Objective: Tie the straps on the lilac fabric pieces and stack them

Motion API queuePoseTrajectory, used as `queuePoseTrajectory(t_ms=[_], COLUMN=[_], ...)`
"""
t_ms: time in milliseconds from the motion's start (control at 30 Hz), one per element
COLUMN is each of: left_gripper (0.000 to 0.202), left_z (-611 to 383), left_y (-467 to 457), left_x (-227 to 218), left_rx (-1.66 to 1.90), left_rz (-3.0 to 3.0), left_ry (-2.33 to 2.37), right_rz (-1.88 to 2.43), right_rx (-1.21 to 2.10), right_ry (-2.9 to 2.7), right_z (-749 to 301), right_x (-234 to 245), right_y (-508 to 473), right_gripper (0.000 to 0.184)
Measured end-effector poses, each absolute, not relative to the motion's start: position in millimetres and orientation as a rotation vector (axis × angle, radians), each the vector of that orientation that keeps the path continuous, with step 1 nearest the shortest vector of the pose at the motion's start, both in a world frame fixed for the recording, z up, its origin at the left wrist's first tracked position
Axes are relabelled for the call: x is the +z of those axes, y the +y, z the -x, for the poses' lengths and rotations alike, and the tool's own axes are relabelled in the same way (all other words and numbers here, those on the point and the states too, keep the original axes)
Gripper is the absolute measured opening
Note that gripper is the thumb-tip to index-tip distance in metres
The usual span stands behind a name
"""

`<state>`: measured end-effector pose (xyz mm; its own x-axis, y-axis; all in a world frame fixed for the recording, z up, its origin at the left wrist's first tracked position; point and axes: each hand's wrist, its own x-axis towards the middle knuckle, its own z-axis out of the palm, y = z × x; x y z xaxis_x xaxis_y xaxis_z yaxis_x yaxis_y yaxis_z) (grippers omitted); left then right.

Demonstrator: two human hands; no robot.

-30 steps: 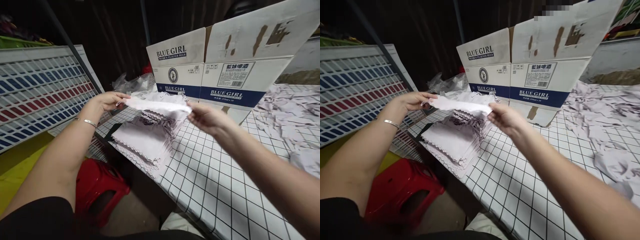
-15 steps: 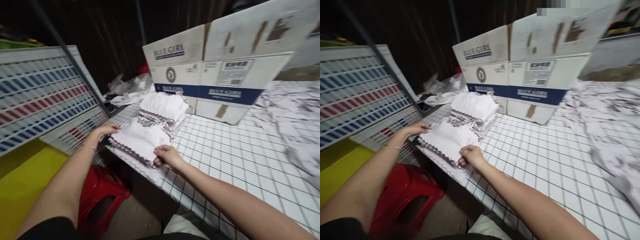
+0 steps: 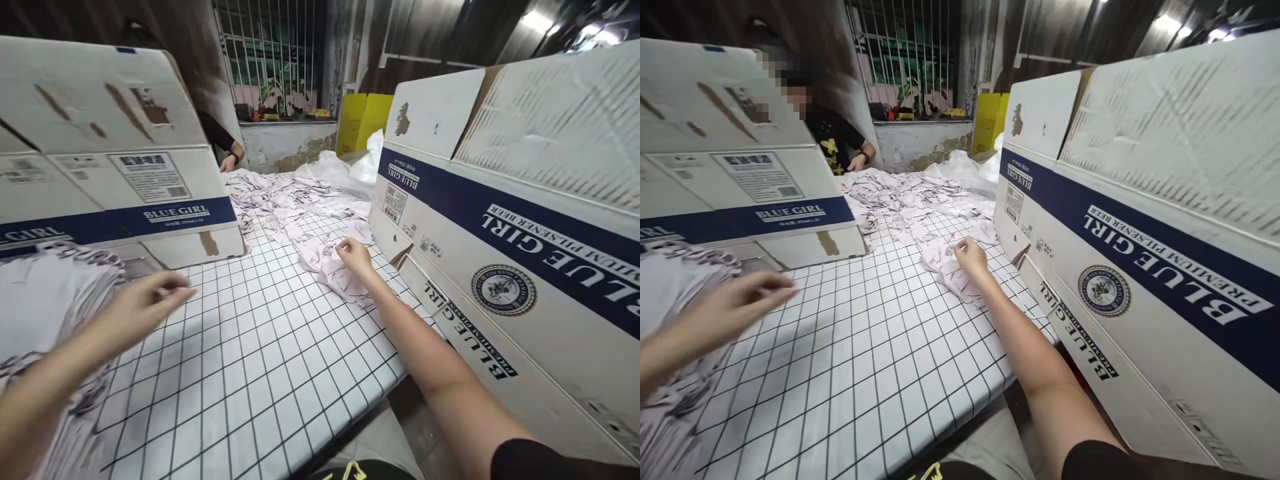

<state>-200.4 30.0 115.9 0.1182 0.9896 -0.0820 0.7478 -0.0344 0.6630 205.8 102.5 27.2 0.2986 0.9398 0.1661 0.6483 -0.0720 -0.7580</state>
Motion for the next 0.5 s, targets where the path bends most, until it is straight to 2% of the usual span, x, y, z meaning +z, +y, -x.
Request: queuePoseTrajectory(t_ms=[133,267,367,500], left_gripper=[0.031,0.03,0.019,0.014], left_z=[45,-56,-74,-57], left_y=[90,117,130,133], left_x=[58,13,9,45], left_rx=[0.622,0.705,0.706,0.888], left_rz=[-1.958,-1.885,-1.835,-1.615], left_ry=[1.435,1.404,1.342,1.161], right_rz=[1.816,1.858,1.862,1.584], right_rx=[0.504,0.54,0.576,0.694], right_ry=[-1.429,-1.401,-1.381,-1.432], right_z=[-258,-281,-297,-287], right_x=[19,7,8,32], right_y=[132,137,131,111], right_gripper=[0.025,0.018,0.014,0.02])
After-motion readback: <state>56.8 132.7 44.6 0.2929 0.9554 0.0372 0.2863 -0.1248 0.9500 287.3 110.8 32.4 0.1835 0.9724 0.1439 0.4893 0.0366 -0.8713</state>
